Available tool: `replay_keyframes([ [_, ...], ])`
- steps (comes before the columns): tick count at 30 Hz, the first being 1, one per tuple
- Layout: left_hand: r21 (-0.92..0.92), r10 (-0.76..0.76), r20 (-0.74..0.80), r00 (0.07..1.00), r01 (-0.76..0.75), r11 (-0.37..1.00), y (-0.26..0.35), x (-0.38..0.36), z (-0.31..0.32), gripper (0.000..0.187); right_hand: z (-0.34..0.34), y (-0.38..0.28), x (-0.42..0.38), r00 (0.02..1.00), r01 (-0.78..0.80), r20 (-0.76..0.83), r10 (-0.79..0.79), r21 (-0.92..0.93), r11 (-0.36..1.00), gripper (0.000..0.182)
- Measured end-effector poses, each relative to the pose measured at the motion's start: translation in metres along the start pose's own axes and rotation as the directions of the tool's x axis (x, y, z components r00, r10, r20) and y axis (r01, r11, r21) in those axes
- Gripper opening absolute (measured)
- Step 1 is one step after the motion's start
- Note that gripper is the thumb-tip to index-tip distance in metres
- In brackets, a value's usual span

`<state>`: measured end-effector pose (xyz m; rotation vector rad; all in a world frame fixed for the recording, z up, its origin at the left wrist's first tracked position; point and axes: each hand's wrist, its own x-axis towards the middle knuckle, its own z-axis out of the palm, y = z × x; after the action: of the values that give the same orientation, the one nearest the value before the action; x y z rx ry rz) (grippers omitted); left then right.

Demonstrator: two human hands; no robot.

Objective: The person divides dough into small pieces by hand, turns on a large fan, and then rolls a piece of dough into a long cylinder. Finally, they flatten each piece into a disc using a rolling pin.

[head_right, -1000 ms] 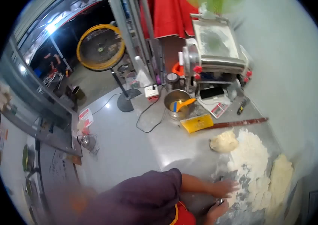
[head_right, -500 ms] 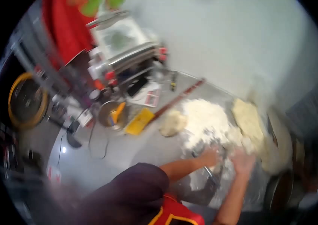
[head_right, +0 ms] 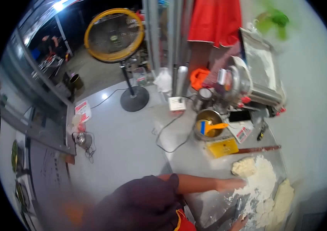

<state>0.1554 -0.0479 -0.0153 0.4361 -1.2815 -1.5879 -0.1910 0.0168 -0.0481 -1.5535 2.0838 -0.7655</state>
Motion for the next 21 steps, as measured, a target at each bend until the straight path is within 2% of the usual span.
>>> replay_keyframes([
  [1, -0.115, -0.170, -0.157, 0.973, 0.153, 0.982, 0.008, -0.033, -0.025, 0.054, 0.011, 0.001, 0.006, 0.998, 0.064, -0.008, -0.063, 0.044, 0.997, 0.054],
  [2, -0.083, -0.088, -0.223, 0.971, 0.071, 0.994, -0.025, -0.070, -0.065, 0.042, 0.021, -0.016, -0.003, 0.995, 0.087, 0.036, -0.093, 0.129, 0.988, 0.053],
  [3, -0.041, -0.006, -0.286, 0.958, -0.006, 0.999, -0.052, -0.107, -0.103, 0.032, 0.024, -0.074, -0.032, 0.990, 0.100, 0.081, -0.119, 0.213, 0.972, 0.052],
  [4, -0.251, -0.292, -0.459, 0.839, 0.193, 0.949, -0.012, -0.165, -0.117, 0.026, 0.031, -0.118, -0.052, 0.981, 0.104, 0.124, -0.146, 0.293, 0.950, 0.051],
  [5, -0.185, -0.315, -0.605, 0.731, 0.256, 0.949, 0.003, -0.231, -0.121, 0.026, 0.044, -0.137, -0.060, 0.946, 0.212, 0.160, -0.283, 0.355, 0.911, 0.046],
  [7, -0.132, -0.330, -0.835, 0.440, 0.423, 0.897, 0.034, -0.364, -0.128, 0.028, 0.076, -0.161, -0.081, 0.922, 0.234, 0.216, -0.322, 0.354, 0.906, 0.045],
  [8, -0.217, -0.347, -0.913, 0.214, 0.465, 0.858, 0.082, -0.403, -0.093, 0.025, 0.095, -0.174, -0.092, 0.908, 0.249, 0.237, -0.346, 0.359, 0.899, 0.045],
  [9, -0.316, -0.344, -0.939, -0.025, 0.464, 0.827, 0.130, -0.443, -0.059, 0.024, 0.118, -0.183, -0.115, 0.911, 0.268, 0.182, -0.370, 0.422, 0.866, 0.044],
  [10, -0.338, -0.298, -0.940, -0.165, 0.359, 0.870, 0.107, -0.500, -0.056, 0.023, 0.123, -0.204, -0.143, 0.893, 0.223, 0.276, -0.356, 0.417, 0.881, 0.042],
  [11, -0.376, -0.304, -0.917, -0.257, 0.306, 0.875, 0.087, -0.557, -0.051, 0.020, 0.124, -0.231, -0.173, 0.865, 0.181, 0.367, -0.341, 0.404, 0.897, 0.041],
  [12, -0.309, -0.275, -0.950, -0.149, 0.580, 0.754, 0.065, -0.621, -0.044, 0.021, 0.127, -0.251, -0.198, 0.828, 0.148, 0.456, -0.326, 0.382, 0.912, 0.040],
  [14, -0.282, -0.234, -0.953, -0.193, 0.847, 0.451, 0.025, -0.724, -0.036, 0.029, 0.149, -0.269, -0.237, 0.766, 0.171, 0.466, -0.443, 0.517, 0.839, 0.038],
  [15, -0.511, -0.345, -0.857, -0.384, 0.720, 0.470, 0.039, -0.745, -0.018, 0.032, 0.163, -0.276, -0.253, 0.731, 0.167, 0.468, -0.496, 0.582, 0.796, 0.037],
  [18, -0.666, -0.201, -0.716, -0.669, 0.566, 0.486, 0.034, -0.806, 0.012, 0.033, 0.199, -0.291, -0.278, 0.618, 0.217, 0.596, -0.513, 0.498, 0.839, 0.037],
  [20, -0.551, -0.232, -0.831, -0.505, 0.695, 0.462, 0.012, -0.865, 0.015, 0.032, 0.227, -0.309, -0.299, 0.553, 0.250, 0.629, -0.547, 0.501, 0.829, 0.035],
  [21, -0.537, -0.265, -0.842, -0.470, 0.686, 0.491, 0.009, -0.885, 0.008, 0.032, 0.242, -0.327, -0.315, 0.536, 0.288, 0.641, -0.548, 0.472, 0.833, 0.034],
])
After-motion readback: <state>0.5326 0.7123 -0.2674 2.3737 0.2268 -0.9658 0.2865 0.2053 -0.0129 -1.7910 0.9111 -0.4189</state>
